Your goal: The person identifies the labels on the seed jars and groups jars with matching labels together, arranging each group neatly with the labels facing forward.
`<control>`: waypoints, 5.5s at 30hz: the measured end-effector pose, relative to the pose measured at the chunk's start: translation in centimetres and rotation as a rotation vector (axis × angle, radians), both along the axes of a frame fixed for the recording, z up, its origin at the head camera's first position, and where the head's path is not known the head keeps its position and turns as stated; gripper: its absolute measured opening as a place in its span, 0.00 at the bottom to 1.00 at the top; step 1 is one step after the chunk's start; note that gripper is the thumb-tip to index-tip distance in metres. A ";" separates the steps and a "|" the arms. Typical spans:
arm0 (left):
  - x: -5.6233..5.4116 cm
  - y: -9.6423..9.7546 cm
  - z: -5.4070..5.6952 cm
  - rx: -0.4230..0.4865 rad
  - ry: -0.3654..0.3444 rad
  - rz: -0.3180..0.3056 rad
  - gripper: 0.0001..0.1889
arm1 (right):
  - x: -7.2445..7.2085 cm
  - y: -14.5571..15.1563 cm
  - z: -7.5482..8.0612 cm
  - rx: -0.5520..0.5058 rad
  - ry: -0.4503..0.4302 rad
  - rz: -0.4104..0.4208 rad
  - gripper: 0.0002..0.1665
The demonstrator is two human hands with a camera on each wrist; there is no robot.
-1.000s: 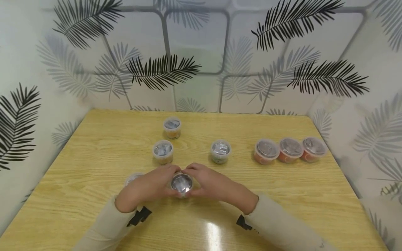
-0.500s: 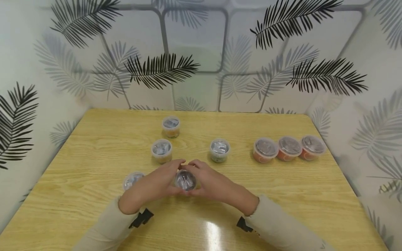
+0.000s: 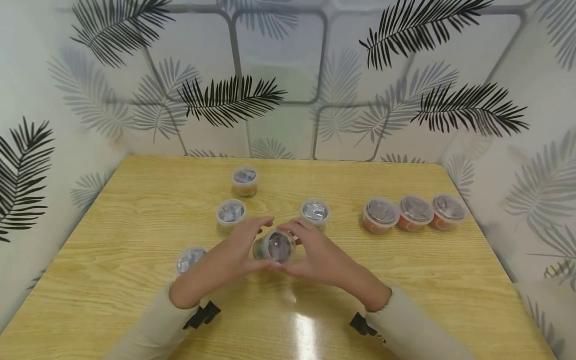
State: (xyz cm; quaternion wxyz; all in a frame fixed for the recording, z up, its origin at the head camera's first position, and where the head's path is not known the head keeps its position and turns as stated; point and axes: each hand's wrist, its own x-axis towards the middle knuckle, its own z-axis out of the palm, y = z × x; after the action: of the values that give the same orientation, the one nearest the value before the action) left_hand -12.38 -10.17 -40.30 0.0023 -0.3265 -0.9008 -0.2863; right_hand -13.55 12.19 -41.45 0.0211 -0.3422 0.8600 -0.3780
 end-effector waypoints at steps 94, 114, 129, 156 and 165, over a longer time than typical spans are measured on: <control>-3.3 -4.9 -0.7 -0.148 -0.111 0.255 0.38 | -10.1 0.2 3.1 0.345 -0.063 0.028 0.38; -2.0 -5.9 -2.9 -0.207 0.006 0.257 0.43 | -10.4 -0.1 2.0 0.460 -0.063 0.039 0.36; -1.6 -6.2 -4.5 -0.183 0.092 0.302 0.46 | -10.7 0.1 0.7 0.470 -0.052 0.037 0.35; -1.8 -5.5 -5.4 -0.174 0.181 0.377 0.46 | -10.4 -1.5 2.9 0.692 -0.116 -0.002 0.35; -2.2 -5.4 -5.5 -0.166 0.180 0.378 0.47 | -9.2 -1.6 2.4 0.690 -0.144 -0.075 0.38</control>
State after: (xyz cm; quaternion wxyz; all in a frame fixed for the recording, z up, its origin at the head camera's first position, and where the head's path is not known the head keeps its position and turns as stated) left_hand -14.58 -15.55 -45.82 0.1096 -0.1753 -0.9625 -0.1755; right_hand -22.77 10.61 -39.06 0.1821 -0.2555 0.9453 -0.0890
